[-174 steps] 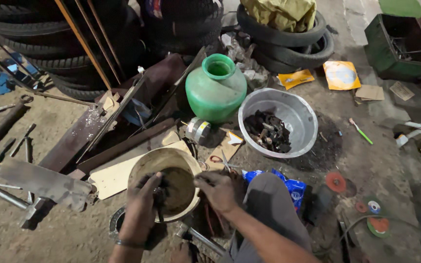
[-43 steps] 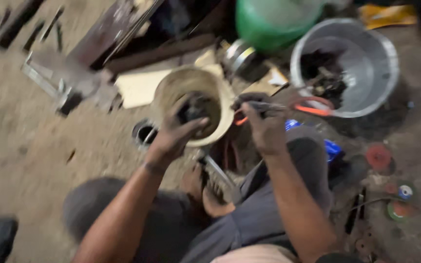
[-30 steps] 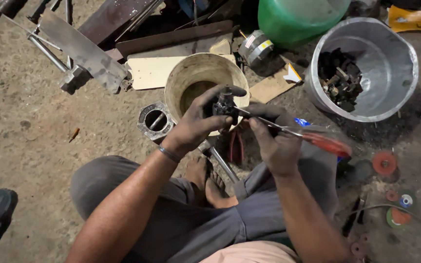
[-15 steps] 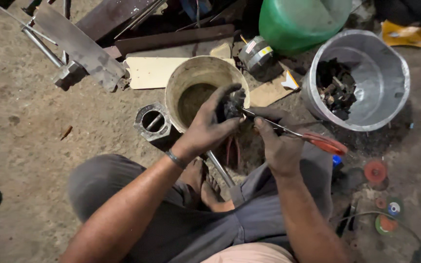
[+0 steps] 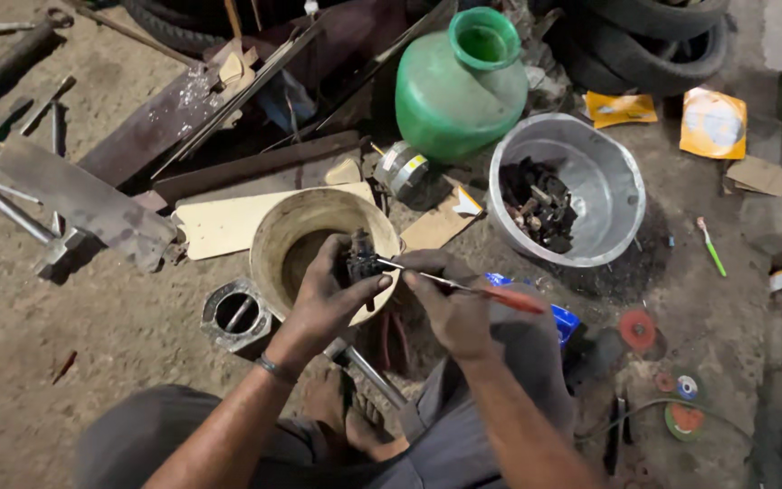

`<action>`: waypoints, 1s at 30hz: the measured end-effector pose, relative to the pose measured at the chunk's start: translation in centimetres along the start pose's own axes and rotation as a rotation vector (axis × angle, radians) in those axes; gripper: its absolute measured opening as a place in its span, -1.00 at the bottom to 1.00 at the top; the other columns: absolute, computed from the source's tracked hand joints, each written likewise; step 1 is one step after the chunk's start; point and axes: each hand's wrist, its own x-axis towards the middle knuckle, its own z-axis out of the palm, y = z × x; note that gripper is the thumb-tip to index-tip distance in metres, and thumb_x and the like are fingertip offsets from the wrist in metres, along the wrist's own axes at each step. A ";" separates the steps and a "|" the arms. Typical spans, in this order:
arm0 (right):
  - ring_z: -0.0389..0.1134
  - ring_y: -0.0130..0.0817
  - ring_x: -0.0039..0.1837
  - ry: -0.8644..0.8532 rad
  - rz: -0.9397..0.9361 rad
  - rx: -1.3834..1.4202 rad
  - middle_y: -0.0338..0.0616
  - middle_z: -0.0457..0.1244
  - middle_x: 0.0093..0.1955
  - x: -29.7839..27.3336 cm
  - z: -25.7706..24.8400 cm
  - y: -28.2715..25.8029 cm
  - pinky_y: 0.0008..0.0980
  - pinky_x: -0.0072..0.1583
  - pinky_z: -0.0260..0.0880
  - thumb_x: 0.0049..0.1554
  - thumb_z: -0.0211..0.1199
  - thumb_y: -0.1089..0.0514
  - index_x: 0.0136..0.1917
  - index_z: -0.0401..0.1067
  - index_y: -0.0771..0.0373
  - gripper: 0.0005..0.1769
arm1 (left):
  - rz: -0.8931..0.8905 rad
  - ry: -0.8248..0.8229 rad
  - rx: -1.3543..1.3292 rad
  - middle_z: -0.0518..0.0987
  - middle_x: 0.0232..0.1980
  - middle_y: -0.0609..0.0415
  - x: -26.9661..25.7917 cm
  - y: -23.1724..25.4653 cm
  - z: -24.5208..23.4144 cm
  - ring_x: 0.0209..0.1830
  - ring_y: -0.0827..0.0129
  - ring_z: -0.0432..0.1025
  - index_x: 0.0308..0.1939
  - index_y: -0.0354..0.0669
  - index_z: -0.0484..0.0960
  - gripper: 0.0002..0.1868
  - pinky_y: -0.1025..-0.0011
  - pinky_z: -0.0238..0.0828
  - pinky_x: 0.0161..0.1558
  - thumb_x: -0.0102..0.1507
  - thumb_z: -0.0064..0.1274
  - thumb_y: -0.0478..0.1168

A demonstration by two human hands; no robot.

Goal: The person sits on the floor and cleans a dark mechanical part using a brush and a pair of scissors. They repeatedly dip the part into a bucket of liquid and scrub it, occasionally switching between the brush and scissors to remove debris.

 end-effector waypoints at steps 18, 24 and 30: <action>0.45 -0.40 0.12 0.027 -0.049 -0.204 -0.14 0.43 0.08 -1.2 -0.6 -1.6 -0.38 0.22 0.46 0.18 0.36 0.33 0.08 0.53 0.29 -0.82 | 0.335 -0.071 0.185 0.59 0.11 0.05 -0.3 -0.7 -0.7 0.15 0.41 0.43 0.26 -0.38 0.49 -0.37 0.43 0.36 0.26 0.17 0.39 -0.25; 0.42 -0.35 0.20 0.028 -0.071 0.050 -0.03 0.39 0.17 -2.1 -0.5 -2.2 -0.35 0.30 0.43 0.27 0.28 0.37 0.11 0.45 0.33 -0.87 | 0.263 -0.172 0.041 0.56 0.18 0.04 -1.0 -0.4 -0.7 0.23 0.43 0.41 0.29 -0.33 0.49 -0.38 0.40 0.39 0.32 0.22 0.39 -0.21; 0.43 -0.32 0.20 -0.011 -0.156 0.043 0.01 0.38 0.20 -2.2 -0.5 -2.6 -0.39 0.28 0.44 0.27 0.29 0.41 0.11 0.42 0.34 -0.85 | 0.199 -0.234 -0.137 0.57 0.22 0.03 -1.0 0.2 -0.6 0.26 0.42 0.42 0.33 -0.35 0.49 -0.37 0.39 0.39 0.35 0.25 0.35 -0.19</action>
